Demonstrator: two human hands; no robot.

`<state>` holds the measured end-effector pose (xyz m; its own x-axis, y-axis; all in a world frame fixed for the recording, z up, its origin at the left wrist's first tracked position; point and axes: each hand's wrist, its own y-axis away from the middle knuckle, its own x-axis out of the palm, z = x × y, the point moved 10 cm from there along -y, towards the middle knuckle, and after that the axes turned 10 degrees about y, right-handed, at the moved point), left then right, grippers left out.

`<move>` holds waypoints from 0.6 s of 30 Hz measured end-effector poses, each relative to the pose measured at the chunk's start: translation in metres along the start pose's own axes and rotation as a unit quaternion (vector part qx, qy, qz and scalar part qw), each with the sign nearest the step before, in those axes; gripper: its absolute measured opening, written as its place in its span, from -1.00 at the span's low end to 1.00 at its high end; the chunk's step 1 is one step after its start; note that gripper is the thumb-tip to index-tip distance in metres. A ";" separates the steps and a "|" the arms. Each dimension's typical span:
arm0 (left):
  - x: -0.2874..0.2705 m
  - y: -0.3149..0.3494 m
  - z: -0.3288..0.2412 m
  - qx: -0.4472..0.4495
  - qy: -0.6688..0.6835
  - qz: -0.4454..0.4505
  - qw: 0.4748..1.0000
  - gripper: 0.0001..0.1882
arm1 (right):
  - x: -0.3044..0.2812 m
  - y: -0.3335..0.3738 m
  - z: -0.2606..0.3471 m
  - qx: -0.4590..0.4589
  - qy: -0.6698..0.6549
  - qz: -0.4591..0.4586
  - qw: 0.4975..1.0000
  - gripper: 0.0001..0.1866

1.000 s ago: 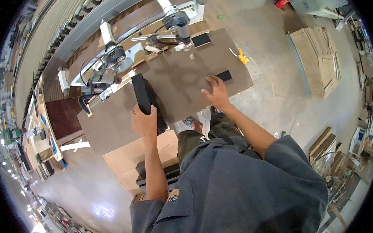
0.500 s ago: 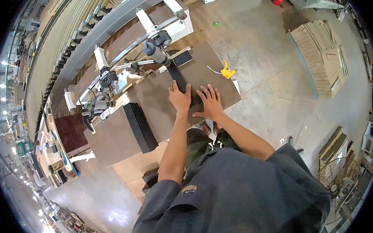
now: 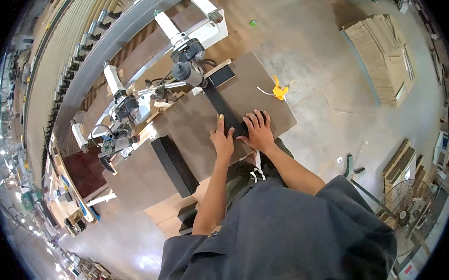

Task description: The person moves a stack of wood blocks, cleans the work surface with an air nozzle, and positions individual blocks into a machine jig.

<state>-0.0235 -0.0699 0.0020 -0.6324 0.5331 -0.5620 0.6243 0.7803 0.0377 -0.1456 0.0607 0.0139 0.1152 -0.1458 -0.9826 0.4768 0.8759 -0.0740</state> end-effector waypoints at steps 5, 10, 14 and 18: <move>-0.003 -0.002 0.000 -0.008 -0.015 -0.001 1.000 -0.21 | 0.002 -0.004 0.001 -0.009 0.003 -0.012 1.000 -0.01; -0.008 -0.005 0.003 -0.013 0.029 0.006 0.999 -0.22 | -0.004 -0.008 0.009 -0.014 0.004 -0.021 1.000 -0.01; -0.010 0.002 0.001 -0.024 0.001 0.006 1.000 -0.23 | -0.008 -0.006 0.022 -0.044 0.009 -0.029 0.999 -0.03; -0.013 0.006 -0.001 -0.031 0.002 0.006 1.000 -0.26 | -0.007 -0.003 0.021 -0.041 0.020 -0.037 0.998 -0.09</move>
<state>-0.0120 -0.0718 0.0102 -0.6271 0.5431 -0.5584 0.6018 0.7929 0.0953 -0.1291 0.0493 0.0242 0.0474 -0.1944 -0.9798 0.4100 0.8982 -0.1584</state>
